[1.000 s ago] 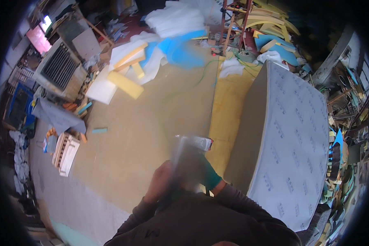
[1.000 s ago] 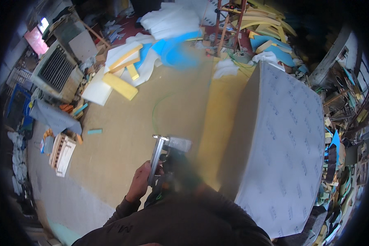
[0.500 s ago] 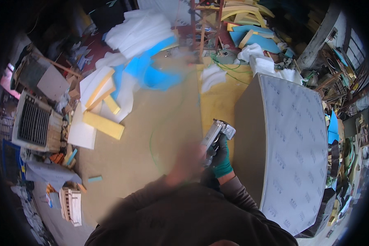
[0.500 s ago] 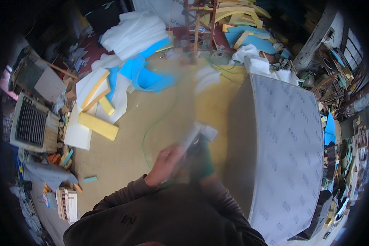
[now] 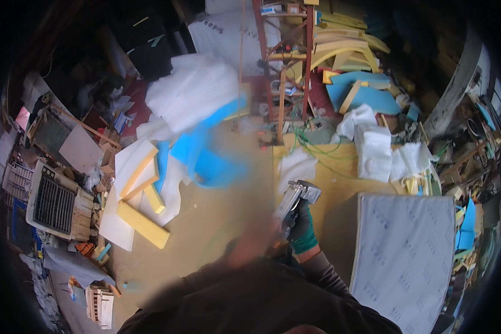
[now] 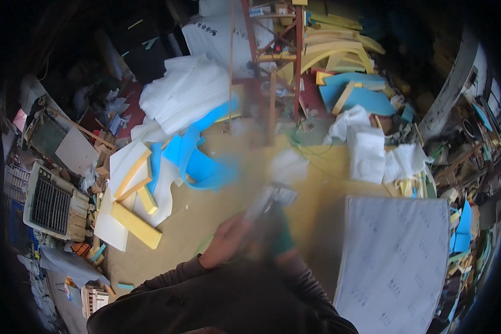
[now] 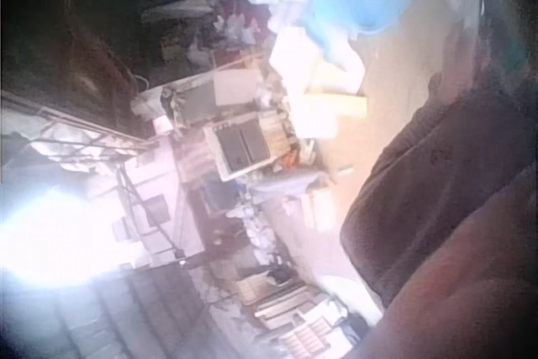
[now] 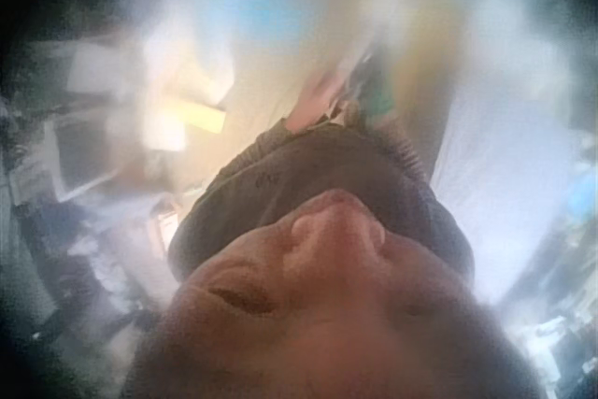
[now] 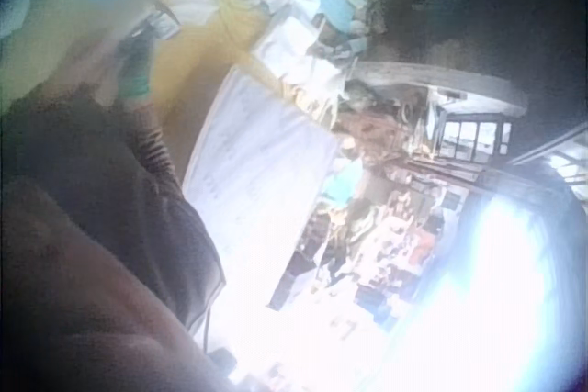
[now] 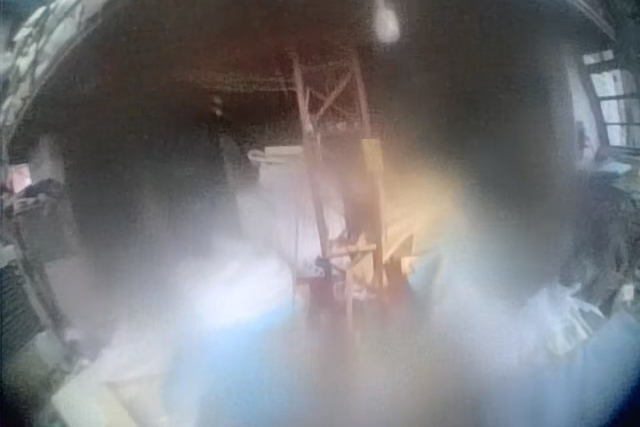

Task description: The person staples a large gray fabric sheet onto a rectangular foam cushion using a pneumatic staple gun. They pull and smooth the fabric, then drive staples along the edges and corners to secure it. The person repositions the cushion multiple times to access different sides.

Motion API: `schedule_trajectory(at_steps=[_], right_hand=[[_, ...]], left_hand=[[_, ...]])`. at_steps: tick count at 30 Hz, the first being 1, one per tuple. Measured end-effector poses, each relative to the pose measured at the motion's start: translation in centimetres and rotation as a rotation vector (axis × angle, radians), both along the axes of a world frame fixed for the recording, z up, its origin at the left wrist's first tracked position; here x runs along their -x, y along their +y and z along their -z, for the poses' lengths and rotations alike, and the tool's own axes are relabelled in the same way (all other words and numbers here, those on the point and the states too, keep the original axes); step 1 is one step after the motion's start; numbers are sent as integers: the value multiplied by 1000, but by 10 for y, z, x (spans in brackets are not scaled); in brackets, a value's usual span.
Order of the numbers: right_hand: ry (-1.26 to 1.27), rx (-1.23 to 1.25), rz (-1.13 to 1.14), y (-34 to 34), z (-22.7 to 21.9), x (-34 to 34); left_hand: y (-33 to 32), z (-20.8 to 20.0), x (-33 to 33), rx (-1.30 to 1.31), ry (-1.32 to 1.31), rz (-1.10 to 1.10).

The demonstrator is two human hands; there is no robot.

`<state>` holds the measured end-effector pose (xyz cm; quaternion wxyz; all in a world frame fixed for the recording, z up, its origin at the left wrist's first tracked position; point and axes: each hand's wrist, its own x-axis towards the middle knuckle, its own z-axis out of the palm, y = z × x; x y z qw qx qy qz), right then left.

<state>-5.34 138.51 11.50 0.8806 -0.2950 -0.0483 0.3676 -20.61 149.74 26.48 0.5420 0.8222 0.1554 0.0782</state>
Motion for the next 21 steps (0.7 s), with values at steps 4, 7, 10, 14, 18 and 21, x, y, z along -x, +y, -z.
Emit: schedule_trajectory(at_steps=[4, 7, 10, 14, 18, 21], right_hand=[[-350, 157, 59, 27, -39, -80], [-287, 259, 189, 61, -66, -131], [99, 208, 200, 84, -62, -197], [-264, 281, 226, 109, -6, -294], [-639, 647, 349, 162, 20, -397], [-170, -110, 254, 202, -11, -458]], left_hand=[[40, -22, -85, 42, 11, 76], [82, -20, -167, -46, 6, 226], [104, 1, -256, -261, -162, 213], [153, 25, -352, -454, -237, 192], [234, 8, -435, -83, -157, 332], [296, -6, -476, 143, 73, 415]])
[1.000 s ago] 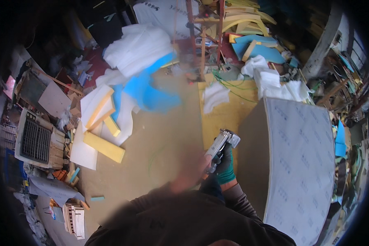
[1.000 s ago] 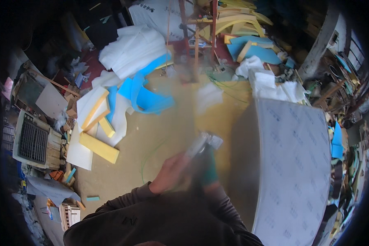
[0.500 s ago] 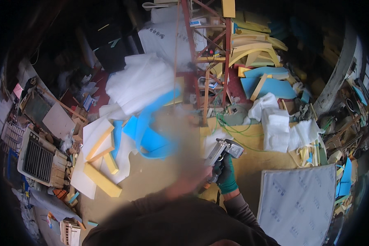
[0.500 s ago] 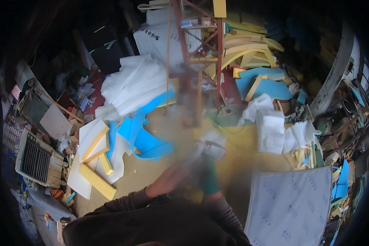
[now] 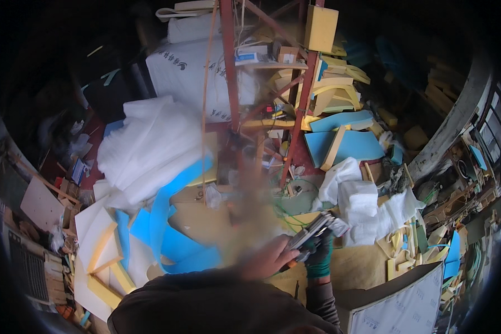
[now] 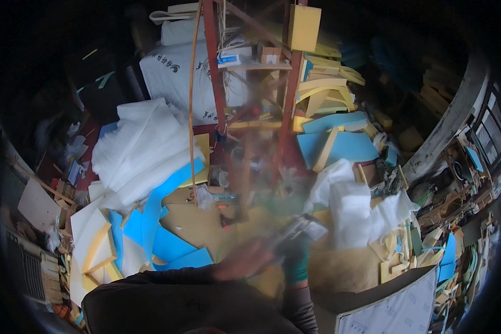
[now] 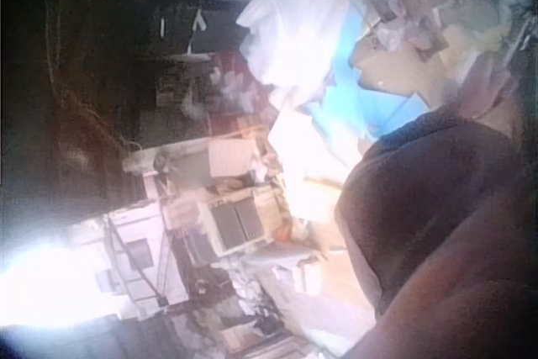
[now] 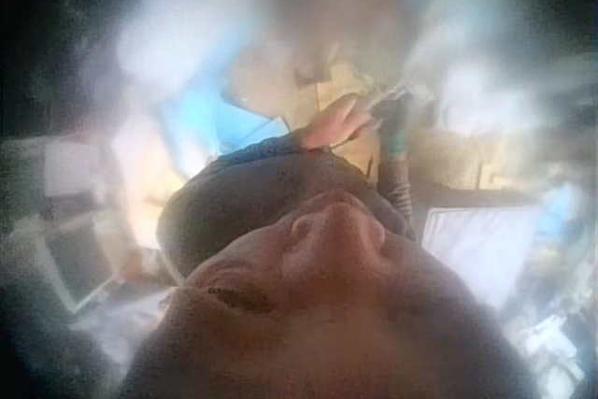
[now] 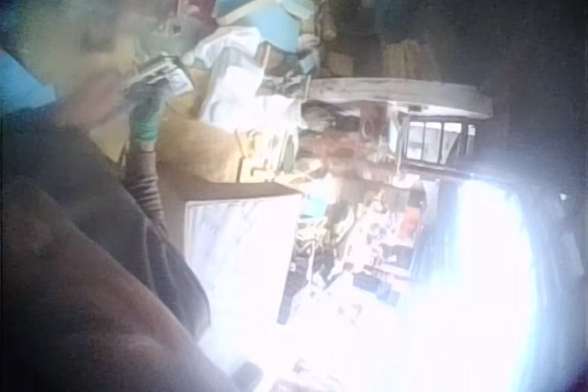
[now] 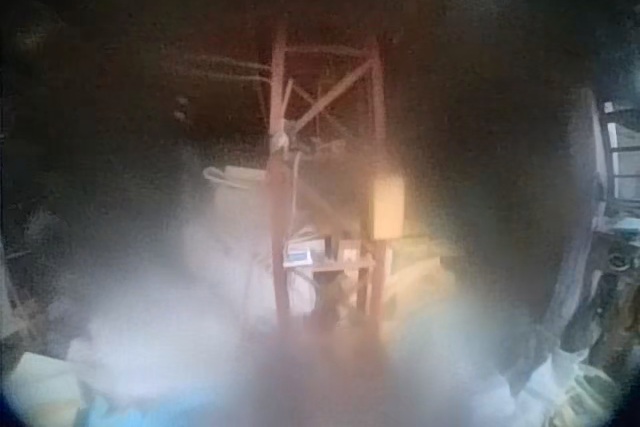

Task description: The person staples a large gray fabric sheet onto a rectangular foam cushion using a pneumatic staple gun. They pull and smooth the fabric, then drive staples along the edges and corners to secure it. The person repositions the cushion multiple times to access different sides.

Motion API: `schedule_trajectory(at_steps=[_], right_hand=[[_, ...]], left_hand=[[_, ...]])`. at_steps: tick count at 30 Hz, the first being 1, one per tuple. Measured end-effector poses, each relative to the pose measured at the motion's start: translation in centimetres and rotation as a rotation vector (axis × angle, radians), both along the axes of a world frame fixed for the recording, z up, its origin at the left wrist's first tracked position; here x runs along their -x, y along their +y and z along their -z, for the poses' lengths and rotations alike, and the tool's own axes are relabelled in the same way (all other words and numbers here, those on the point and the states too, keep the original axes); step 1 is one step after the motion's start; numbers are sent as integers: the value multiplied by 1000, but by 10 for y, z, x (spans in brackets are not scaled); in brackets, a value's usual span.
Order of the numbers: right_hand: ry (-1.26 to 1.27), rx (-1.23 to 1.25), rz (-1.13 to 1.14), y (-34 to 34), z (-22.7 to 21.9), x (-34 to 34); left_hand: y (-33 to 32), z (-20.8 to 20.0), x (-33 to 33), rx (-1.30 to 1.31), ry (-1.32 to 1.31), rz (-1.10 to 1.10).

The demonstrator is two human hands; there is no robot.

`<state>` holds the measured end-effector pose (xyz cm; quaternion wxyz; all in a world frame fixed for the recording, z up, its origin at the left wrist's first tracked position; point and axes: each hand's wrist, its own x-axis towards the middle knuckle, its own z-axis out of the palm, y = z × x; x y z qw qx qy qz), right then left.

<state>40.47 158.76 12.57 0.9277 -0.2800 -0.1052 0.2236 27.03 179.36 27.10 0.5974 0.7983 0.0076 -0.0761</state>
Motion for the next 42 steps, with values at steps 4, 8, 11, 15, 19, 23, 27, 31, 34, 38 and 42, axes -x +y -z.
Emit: schedule_trajectory(at_steps=[4, 8, 11, 15, 19, 23, 27, 31, 34, 38, 42], right_hand=[[198, 135, 431, 16, -59, -76], [94, -56, 379, 5, -88, -108], [104, -93, 478, 2, -95, -110], [207, -191, 518, 2, -96, -89], [319, -128, 657, -2, -84, -65], [302, -279, 654, -17, -73, -46], [260, -156, 699, -24, -72, -41], [331, -152, 729, -21, -79, -48], [264, -159, 677, -15, -83, -55], [301, -95, 730, -7, -83, -61], [274, -143, 654, 2, -84, -62]], left_hand=[[85, 37, -46, -122, -58, 352], [196, 57, -142, 799, 243, 473], [280, -39, -291, -104, -543, 194], [349, -200, -448, -542, -956, -103], [376, -251, -547, -1180, -729, -213], [398, -240, -577, -1166, -483, 38], [406, -226, -572, -1013, -421, 80], [401, -222, -558, -980, -542, 155], [397, -224, -545, -1062, -536, 188], [392, -225, -529, -1077, -597, 184], [388, -219, -519, -1011, -675, 147]])
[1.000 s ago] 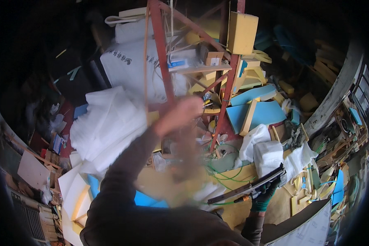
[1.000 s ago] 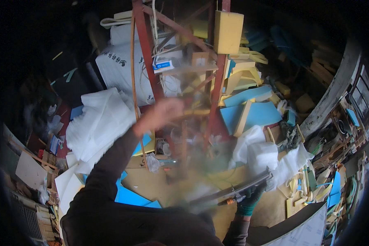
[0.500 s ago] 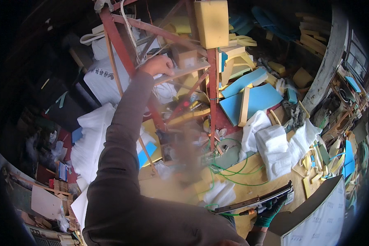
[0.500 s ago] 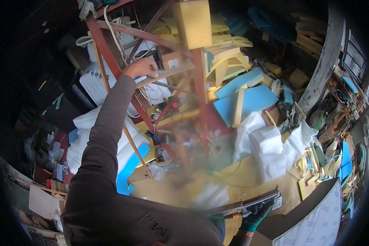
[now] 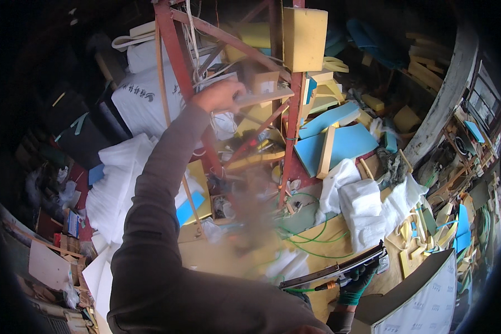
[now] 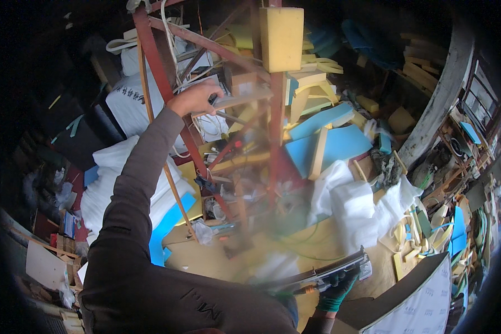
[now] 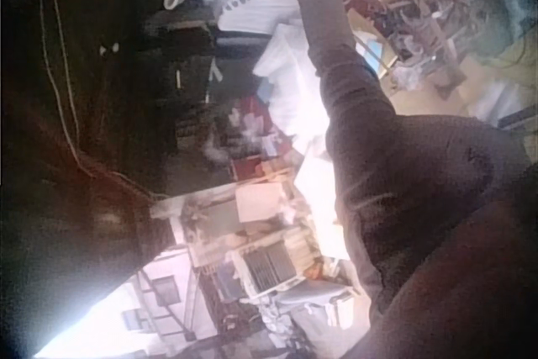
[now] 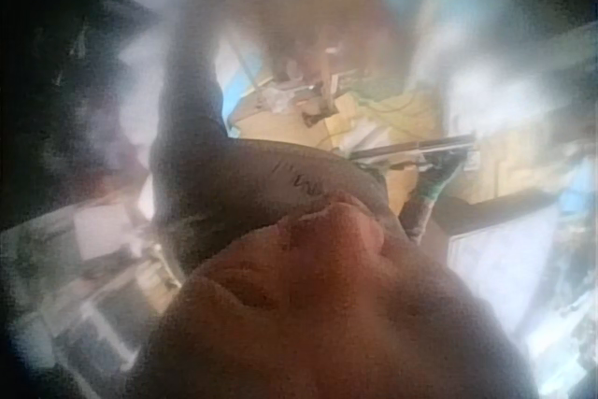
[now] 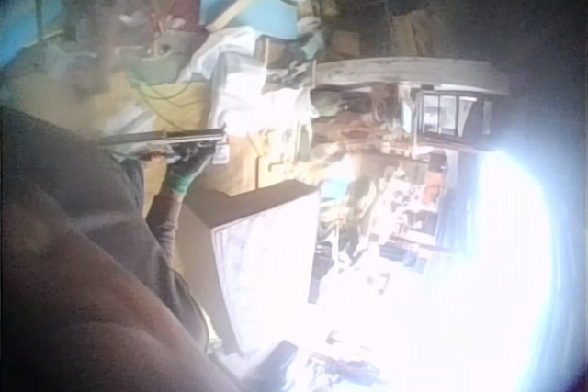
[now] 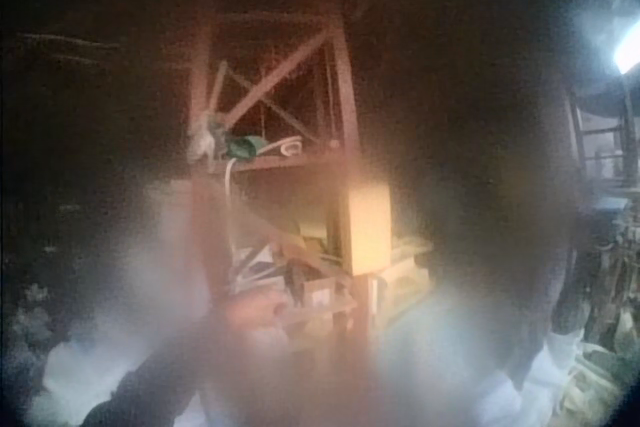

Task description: The person staples a large gray fabric sheet onto a rectangular foam cushion using a pneumatic staple gun. They pull and smooth the fabric, then drive staples along the edges and corners to secure it. The person repositions the cushion multiple times to access different sides.

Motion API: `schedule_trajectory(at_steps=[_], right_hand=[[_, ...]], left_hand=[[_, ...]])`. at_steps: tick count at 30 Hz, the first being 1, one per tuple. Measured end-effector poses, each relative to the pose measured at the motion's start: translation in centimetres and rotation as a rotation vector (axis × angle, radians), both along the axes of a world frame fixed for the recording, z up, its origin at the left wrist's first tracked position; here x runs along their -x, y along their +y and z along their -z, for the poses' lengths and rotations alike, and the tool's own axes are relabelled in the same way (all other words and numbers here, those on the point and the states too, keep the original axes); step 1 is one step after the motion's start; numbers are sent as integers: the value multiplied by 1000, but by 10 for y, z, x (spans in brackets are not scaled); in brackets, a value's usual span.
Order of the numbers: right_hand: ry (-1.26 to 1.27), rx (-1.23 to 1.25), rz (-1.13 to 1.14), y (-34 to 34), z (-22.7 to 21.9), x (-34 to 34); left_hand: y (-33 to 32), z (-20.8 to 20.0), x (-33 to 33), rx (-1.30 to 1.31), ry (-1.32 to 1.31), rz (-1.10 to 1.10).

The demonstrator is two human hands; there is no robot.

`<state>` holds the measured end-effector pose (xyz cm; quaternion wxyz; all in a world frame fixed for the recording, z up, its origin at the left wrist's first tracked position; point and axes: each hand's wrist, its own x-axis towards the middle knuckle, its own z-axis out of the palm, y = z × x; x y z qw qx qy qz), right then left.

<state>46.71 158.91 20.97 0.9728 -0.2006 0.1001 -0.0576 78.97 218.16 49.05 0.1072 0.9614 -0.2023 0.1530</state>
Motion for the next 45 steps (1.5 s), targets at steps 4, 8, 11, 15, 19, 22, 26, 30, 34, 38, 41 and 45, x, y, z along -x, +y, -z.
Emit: schedule_trajectory(at_steps=[4, 8, 11, 15, 19, 22, 26, 30, 34, 38, 41, 45], right_hand=[[26, 17, 2, 9, -2, 6], [57, 40, -1, 15, -1, 12], [-57, -21, -65, 17, 1, 15], [8, 22, -8, 20, 1, 21], [18, 50, -22, 23, -4, 27], [100, 209, 78, 27, -8, 33], [396, 308, 221, 28, -8, 47], [206, 216, 152, 16, 15, 58], [-112, -98, 31, -7, 54, 86], [-279, -104, 279, -17, 88, 151], [-296, -103, 329, -29, 74, 220], [36, -227, 542, -47, 37, 331]], left_hand=[[3, 3, 0, -58, -3, -40], [8, 4, -3, -45, -23, 16], [5, 12, 0, -31, -54, 19], [-5, 25, 3, -66, -160, 17], [-7, 21, 1, 21, -242, 137], [-8, 1, 12, 136, -320, 175], [-34, -18, 69, 173, -626, 172], [-145, 23, 156, 453, -320, 355], [-296, 96, 244, 720, 5, 767], [-395, 122, 308, 713, 271, 1019], [-453, 122, 356, 646, 270, 1215], [-526, 119, 445, 537, 293, 1451]])
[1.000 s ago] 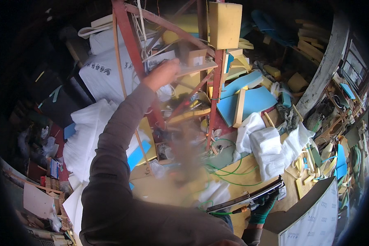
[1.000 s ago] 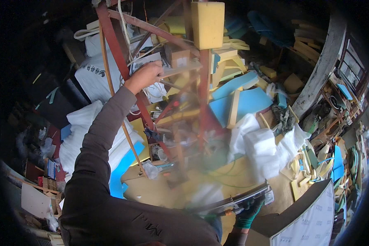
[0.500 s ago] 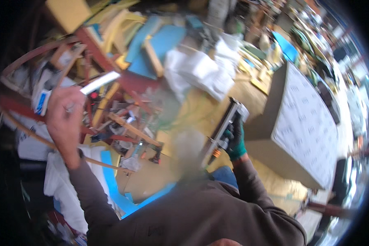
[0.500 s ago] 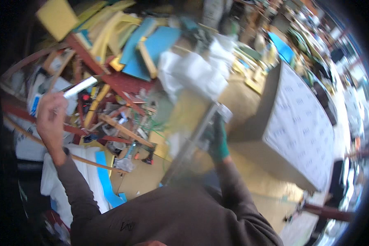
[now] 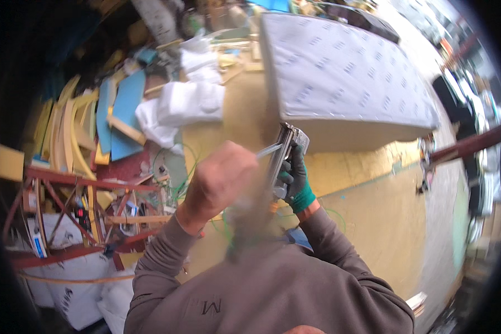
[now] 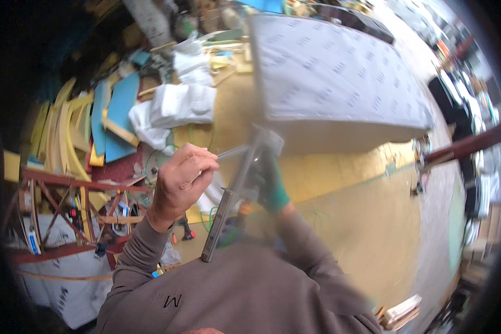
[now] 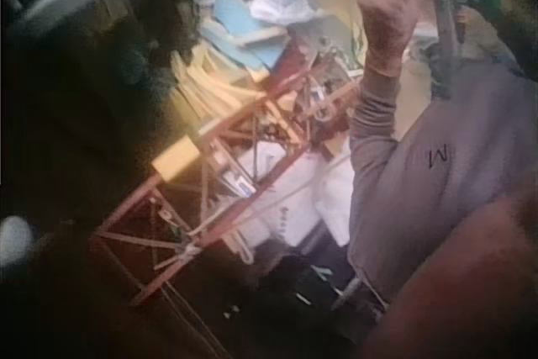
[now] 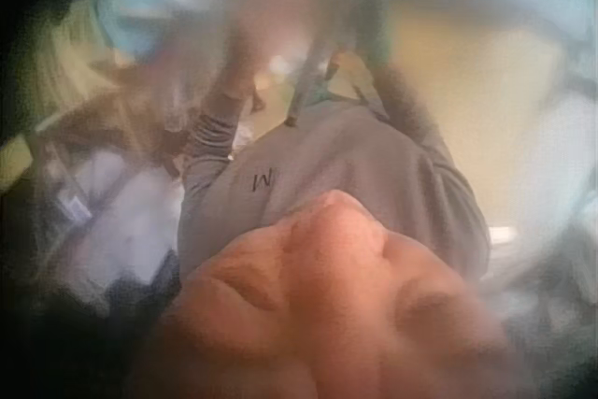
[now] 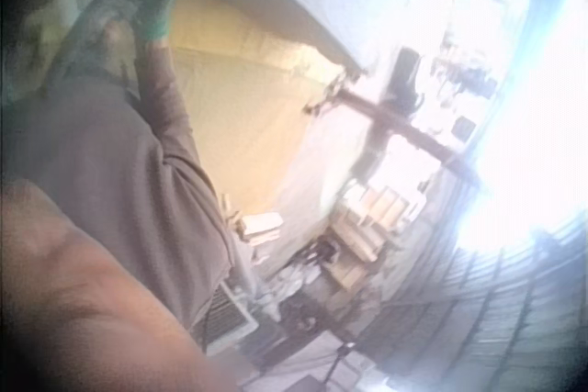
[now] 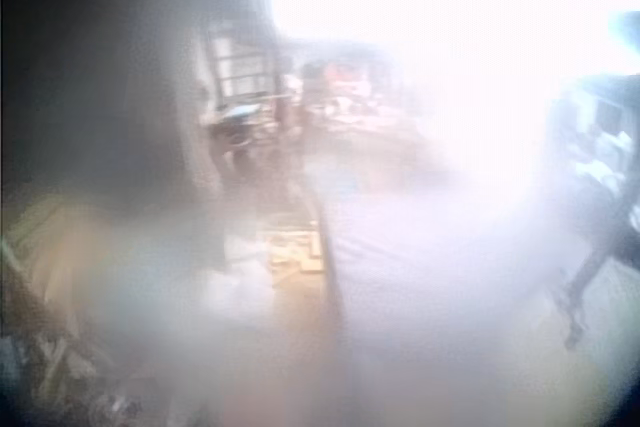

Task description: The person staples a large gray fabric sheet onto a rectangular foam cushion using a pneumatic staple gun. They pull and smooth the fabric, then drive staples along the edges and corners to secure it. The person repositions the cushion multiple times to access different sides.

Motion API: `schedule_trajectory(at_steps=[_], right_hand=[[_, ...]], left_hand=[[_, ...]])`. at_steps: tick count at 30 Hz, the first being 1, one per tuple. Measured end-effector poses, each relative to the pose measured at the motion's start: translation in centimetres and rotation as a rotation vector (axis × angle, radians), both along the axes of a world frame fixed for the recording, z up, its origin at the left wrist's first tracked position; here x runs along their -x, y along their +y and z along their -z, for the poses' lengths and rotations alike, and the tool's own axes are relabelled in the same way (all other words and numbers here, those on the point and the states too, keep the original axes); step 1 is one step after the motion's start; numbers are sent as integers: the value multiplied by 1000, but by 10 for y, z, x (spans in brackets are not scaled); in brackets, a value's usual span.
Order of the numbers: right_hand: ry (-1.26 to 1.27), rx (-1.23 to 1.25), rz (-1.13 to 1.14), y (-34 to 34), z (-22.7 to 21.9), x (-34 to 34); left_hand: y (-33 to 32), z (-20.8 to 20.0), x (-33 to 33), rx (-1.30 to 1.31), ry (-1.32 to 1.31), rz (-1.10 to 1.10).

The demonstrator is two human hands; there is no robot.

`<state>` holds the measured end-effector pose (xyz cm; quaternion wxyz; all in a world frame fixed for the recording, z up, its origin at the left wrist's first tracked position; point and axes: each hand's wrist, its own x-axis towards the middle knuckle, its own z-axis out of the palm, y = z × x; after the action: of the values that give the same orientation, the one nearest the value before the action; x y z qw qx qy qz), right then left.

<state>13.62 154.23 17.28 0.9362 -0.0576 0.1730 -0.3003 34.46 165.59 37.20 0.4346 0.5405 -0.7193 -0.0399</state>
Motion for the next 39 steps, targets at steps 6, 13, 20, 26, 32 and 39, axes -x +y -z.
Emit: schedule_trajectory(at_steps=[6, 13, 20, 26, 32, 39], right_hand=[[106, -95, 312, -19, -20, 186], [8, -66, 764, -35, -26, 375], [101, -165, 1131, -46, 13, 505], [213, -232, 1140, -99, 13, 573], [318, -246, 1081, -211, -4, 604], [492, -222, 1053, -314, -53, 672]], left_hand=[[-102, 14, 215, -48, 68, 300], [-157, 8, 381, -252, 97, 679], [-190, 24, 422, -929, -77, 1127], [-287, 84, 490, -715, -242, 1227], [-459, 106, 598, -244, -377, 1340], [-603, 73, 706, -122, -552, 1583]])
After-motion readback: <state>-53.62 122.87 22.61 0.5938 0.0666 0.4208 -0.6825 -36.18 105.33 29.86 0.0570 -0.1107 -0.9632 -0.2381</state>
